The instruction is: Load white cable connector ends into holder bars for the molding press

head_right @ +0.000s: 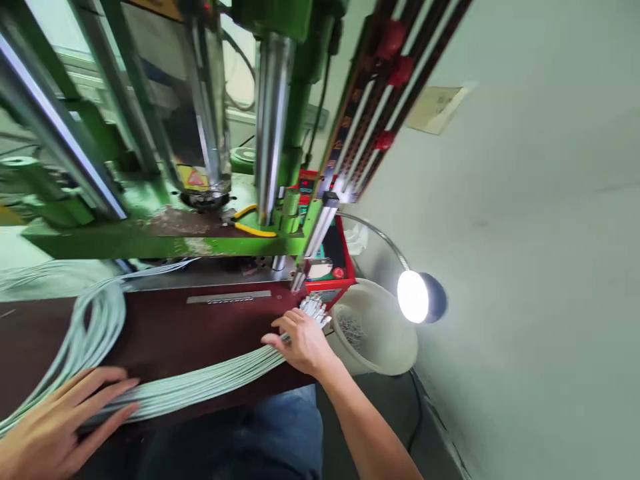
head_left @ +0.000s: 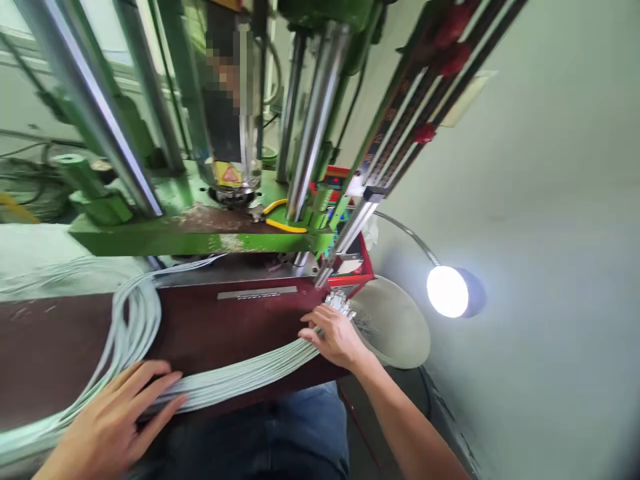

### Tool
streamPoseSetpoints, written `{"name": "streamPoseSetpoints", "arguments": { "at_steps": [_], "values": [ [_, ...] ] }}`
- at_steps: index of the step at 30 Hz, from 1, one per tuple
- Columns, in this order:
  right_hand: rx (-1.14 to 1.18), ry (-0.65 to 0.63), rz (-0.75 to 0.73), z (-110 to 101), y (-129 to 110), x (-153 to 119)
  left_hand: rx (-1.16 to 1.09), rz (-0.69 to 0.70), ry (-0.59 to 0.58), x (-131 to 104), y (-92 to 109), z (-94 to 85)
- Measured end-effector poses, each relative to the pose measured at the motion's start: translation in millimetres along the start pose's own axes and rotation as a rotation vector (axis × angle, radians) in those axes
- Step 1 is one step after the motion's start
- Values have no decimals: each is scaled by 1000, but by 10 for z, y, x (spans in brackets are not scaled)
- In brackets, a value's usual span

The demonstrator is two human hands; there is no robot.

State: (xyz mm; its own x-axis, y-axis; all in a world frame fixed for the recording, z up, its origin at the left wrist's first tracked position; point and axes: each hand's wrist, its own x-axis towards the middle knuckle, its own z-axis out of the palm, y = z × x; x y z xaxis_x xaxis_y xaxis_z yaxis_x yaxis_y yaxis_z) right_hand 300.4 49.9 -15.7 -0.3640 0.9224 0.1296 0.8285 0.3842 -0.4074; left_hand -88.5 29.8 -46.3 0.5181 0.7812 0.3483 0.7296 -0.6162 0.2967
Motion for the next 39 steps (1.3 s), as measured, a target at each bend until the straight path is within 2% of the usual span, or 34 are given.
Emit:
{"name": "streamPoseSetpoints", "arguments": {
  "at_steps": [2, 4, 6, 9, 13, 16, 18, 23, 27, 31, 34, 36, 39],
  "values": [
    [6, -5, 41, 18, -46, 38, -26, -75, -101, 123, 173, -126],
    [41, -35, 27, 52, -149, 110, -75, -145, -257, 244, 270, -209],
    [90, -77, -30, 88, -300, 194, -118, -191, -366, 332, 306, -255],
    [141, -146, -116, 134, -566, 297, -199, -250, -437, 403, 314, -285],
    [136, -271, -193, 191, -821, 388, -289, -313, -451, 473, 290, -319],
    [104, -336, -227, 239, -876, 442, -318, -382, -454, 531, 259, -385],
    [125, -330, -228, 269, -863, 474, -332, -427, -476, 555, 255, -449],
    [242, -220, -209, 270, -783, 504, -301, -472, -567, 501, 309, -596],
    [224, -173, -211, 209, -748, 486, -128, -367, -602, 370, 325, -614],
    [173, -260, -211, 212, -735, 479, -54, -203, -521, 264, 322, -563],
    [186, -302, -194, 217, -753, 460, -38, -151, -481, 232, 330, -552],
    [203, -307, -191, 200, -783, 437, -94, -185, -467, 231, 317, -581],
    [202, -320, -214, 172, -840, 401, -310, -364, -477, 263, 242, -666]
  ]
}}
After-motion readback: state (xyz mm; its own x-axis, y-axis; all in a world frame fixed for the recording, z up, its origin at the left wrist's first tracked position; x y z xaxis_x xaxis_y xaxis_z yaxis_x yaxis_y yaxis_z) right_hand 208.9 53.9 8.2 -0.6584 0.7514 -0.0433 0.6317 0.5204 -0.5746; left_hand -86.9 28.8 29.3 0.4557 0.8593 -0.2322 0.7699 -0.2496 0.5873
